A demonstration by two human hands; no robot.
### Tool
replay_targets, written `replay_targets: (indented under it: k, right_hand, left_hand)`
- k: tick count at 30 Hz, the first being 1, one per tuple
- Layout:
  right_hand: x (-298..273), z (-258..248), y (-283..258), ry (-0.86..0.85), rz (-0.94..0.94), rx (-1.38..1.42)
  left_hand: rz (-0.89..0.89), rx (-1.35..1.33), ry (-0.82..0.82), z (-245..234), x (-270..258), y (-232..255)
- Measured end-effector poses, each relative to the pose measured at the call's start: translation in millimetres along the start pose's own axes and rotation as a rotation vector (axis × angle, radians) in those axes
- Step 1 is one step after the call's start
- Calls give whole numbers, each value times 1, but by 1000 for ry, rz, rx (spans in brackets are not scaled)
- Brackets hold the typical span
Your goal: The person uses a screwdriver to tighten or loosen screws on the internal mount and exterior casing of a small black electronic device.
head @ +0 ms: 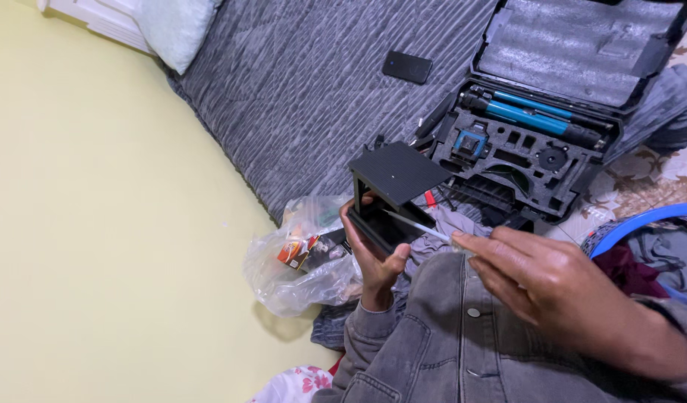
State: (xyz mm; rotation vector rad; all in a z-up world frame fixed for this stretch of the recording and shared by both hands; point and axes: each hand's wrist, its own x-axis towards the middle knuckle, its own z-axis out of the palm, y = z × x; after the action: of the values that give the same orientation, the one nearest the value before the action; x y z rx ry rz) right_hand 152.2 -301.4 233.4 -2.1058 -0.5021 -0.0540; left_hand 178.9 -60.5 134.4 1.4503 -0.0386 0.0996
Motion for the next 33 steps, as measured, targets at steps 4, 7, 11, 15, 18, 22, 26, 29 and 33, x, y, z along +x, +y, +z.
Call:
replay_targets:
  k: [4,7,11,15,18,22,26,29,33]
  right_hand:
    - [2,-10,10,-147,92,12]
    - [1,-17,17,-193,208,82]
    - [-1,-14,27,-137,163,-40]
    - [-15,-10,34,19,249,-4]
    - [-28,-9,41,60,324,30]
    - [-44,-11,52,54,514,155]
    - [-53,-14,44,329,595,370]
    - [-43,-13,33,400,549,348]
    - [-18,-7,22,357,441,192]
  left_hand:
    - [-27,19,-9,-3,-1,0]
    - [52,-23,-66,-6,3,2]
    - [-48,-609,-5,9,16,-2]
    - [-88,-901,-74,10,25,-4]
    - [-147,-990,-31,2,22,-15]
    - [-249,-1221,221,-5,25,-29]
    - [-305,-1059,-99,7,35,-17]
    - [-294,-977,-143,14,36,-18]
    - [-283,-762,71,25,33,-34]
